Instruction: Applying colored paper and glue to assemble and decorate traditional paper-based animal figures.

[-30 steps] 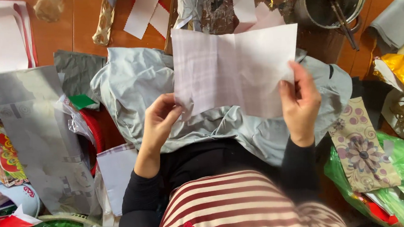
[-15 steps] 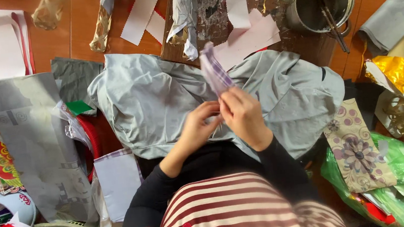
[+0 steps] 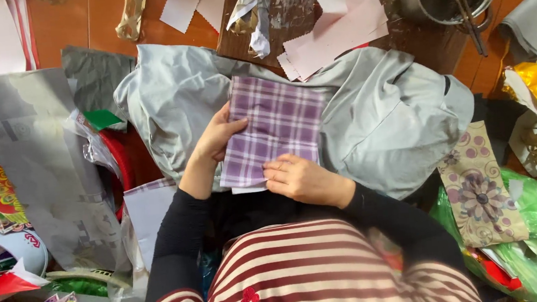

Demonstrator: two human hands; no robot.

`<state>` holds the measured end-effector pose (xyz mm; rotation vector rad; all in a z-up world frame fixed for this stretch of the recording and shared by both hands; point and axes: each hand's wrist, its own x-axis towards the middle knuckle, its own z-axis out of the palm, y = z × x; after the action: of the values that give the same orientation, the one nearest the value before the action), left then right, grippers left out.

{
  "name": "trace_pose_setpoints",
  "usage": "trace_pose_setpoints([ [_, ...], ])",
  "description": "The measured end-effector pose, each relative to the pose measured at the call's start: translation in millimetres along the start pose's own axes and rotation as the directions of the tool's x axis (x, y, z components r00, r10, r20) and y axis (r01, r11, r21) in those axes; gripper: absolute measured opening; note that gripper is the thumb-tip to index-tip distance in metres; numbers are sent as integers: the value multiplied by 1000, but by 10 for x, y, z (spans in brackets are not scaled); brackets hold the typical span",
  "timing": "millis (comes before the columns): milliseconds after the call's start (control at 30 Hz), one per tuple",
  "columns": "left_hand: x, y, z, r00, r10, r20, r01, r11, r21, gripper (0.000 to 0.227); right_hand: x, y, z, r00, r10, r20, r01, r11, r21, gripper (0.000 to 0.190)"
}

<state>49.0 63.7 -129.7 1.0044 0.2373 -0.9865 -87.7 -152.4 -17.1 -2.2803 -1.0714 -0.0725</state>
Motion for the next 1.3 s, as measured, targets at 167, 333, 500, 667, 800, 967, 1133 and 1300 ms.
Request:
trace_pose_setpoints([
  [167, -59, 134, 185, 999, 47, -19, -47, 999, 1, 43, -218, 18, -138, 941, 320, -106, -225, 831, 509, 44],
  [333, -84, 238, 331, 991, 125, 48, -127, 991, 45, 43, -605, 542, -196, 435, 721, -539, -539, 688, 485, 68],
  [500, -59, 266, 513, 985, 111, 134, -130, 981, 143, 41, -703, 765, -285, 332, 932, -149, -44, 173, 984, 83],
  [667, 23, 292, 539, 966, 200, 167, -250, 890, 381, 44, -745, 812, -226, 158, 951, -266, -88, 282, 955, 33],
  [800, -112, 773, 1198, 751, 594, 289, -545, 310, 779, 82, -757, 700, -345, 168, 896, -412, -304, 445, 842, 14],
  [967, -365, 1242, 2267, 590, 407, 698, -631, -307, 712, 74, -523, 437, -750, 468, 648, -601, -161, 732, 662, 23],
  [1133, -151, 1086, 2117, 762, 172, 624, -562, -304, 769, 33, -495, 402, -954, 522, 546, -656, -138, 813, 566, 27],
  [1300, -149, 1172, 2119, 711, 173, 681, -631, -269, 727, 21, -791, 557, -983, 415, 450, -791, -162, 892, 422, 15],
])
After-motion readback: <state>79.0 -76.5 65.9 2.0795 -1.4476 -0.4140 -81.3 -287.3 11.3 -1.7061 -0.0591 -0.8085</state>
